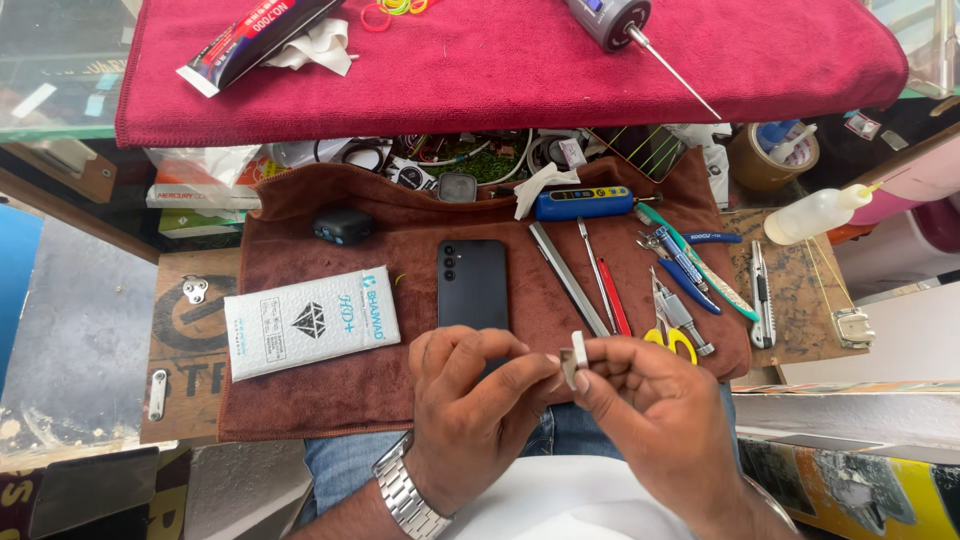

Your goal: The person handles a smartphone and a small white packet on a workbench. They use a small white tool to scrape and clean the edges and ports of the phone, then wipe the device with a cloth.

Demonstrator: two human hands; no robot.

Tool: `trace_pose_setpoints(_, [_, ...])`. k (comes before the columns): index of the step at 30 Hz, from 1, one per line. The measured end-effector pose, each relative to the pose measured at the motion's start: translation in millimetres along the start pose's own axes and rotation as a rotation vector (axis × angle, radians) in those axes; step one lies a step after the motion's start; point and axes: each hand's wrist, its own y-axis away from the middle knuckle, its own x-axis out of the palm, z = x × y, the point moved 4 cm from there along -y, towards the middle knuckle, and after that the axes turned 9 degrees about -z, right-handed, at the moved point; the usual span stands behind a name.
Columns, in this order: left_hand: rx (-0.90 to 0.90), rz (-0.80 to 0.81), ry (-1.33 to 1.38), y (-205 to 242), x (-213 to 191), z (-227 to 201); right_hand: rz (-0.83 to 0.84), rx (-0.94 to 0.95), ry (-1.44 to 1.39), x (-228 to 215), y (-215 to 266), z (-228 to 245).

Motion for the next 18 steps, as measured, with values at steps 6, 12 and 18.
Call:
trace_pose_setpoints(6, [0.022, 0.015, 0.049, -0.3, -2.6, -4.8, -0.047, -0.270, 0.294, 2.9, 16.0, 14.4])
trace_pose_setpoints(12, [0.008, 0.046, 0.052, 1.3, 1.0, -1.6, -0.042, -0.287, 0.254, 4.0, 18.2, 8.0])
trace_pose_setpoints(18, [0.011, 0.040, 0.069, 4.3, 5.3, -0.5, -0.018, -0.140, -0.012, 4.5, 16.2, -8.9])
